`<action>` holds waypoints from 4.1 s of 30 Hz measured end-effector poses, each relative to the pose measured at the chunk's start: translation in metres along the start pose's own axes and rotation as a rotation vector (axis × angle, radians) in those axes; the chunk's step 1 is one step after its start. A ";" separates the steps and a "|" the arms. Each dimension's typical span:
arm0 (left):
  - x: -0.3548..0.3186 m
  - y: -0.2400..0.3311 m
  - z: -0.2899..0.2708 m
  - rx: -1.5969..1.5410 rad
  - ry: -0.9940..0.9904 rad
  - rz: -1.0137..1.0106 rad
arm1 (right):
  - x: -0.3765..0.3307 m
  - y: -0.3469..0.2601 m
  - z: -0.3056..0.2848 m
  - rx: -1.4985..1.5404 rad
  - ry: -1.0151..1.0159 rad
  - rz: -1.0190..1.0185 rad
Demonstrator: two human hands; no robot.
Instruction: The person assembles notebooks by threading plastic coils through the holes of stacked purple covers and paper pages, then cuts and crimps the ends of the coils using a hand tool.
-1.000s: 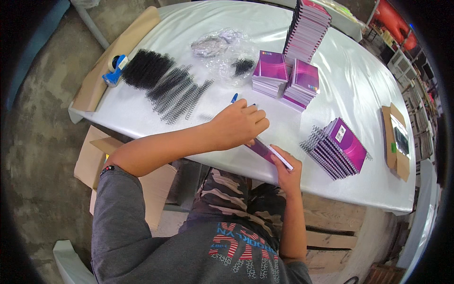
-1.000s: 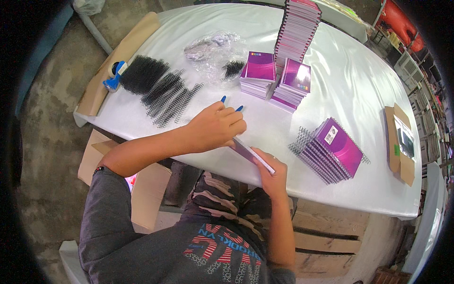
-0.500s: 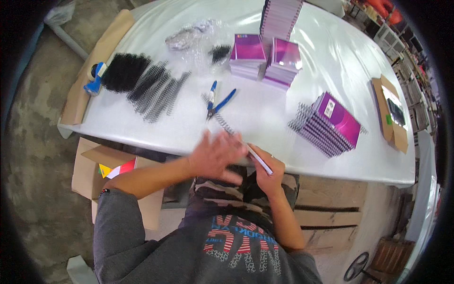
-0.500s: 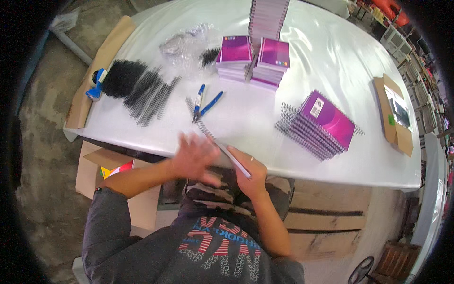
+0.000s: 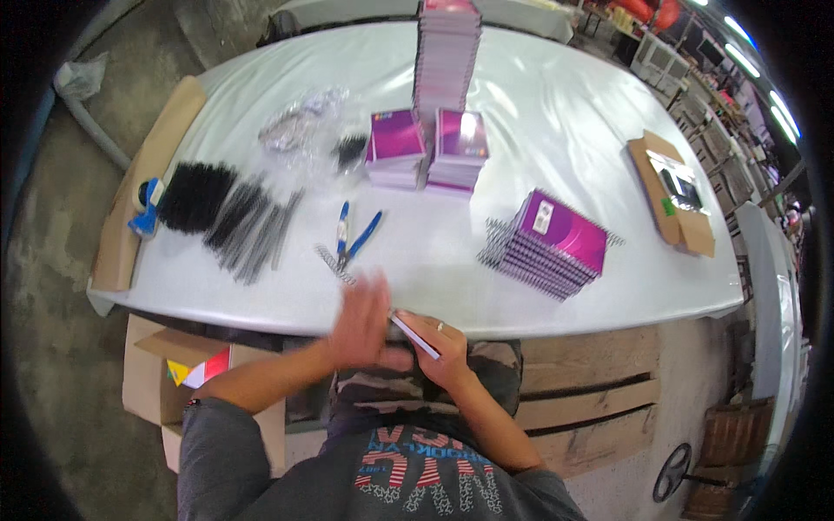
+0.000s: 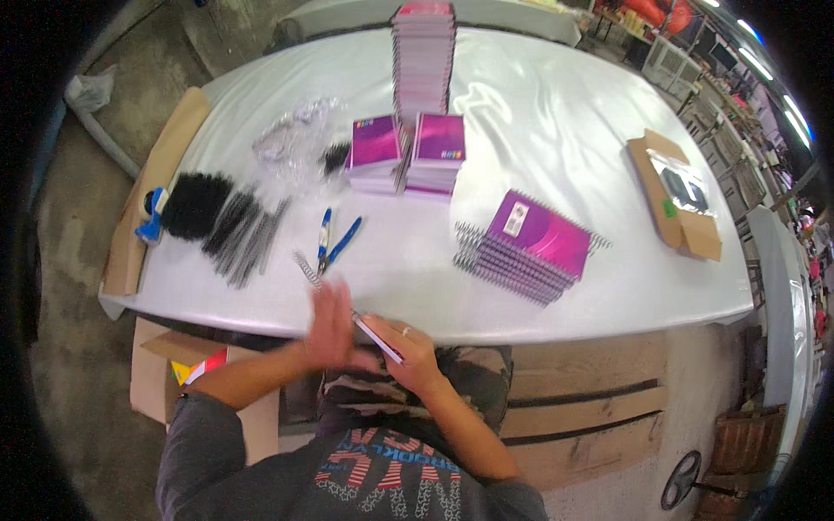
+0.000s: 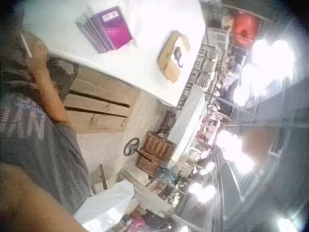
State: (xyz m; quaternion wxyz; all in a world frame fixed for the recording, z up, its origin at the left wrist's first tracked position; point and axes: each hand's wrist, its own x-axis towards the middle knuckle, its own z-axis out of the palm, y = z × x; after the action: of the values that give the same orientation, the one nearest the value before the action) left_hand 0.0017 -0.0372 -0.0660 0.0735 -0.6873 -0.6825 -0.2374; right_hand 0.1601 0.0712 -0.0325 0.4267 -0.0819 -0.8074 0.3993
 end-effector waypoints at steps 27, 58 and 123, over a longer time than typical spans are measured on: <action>0.028 0.011 -0.005 0.048 0.390 0.106 | -0.012 0.003 0.010 0.004 -0.116 0.020; 0.080 0.085 -0.084 -1.148 0.044 -0.474 | 0.033 -0.072 -0.078 0.187 0.046 0.558; 0.262 0.139 -0.071 -0.991 0.216 -0.091 | 0.096 -0.058 -0.194 -0.632 0.707 0.152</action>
State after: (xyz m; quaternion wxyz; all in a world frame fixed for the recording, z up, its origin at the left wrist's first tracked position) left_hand 0.1091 0.1610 0.1385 -0.2017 -0.5808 -0.5056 -0.6053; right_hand 0.2586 0.1894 0.1307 0.5988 -0.3972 -0.6864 0.1123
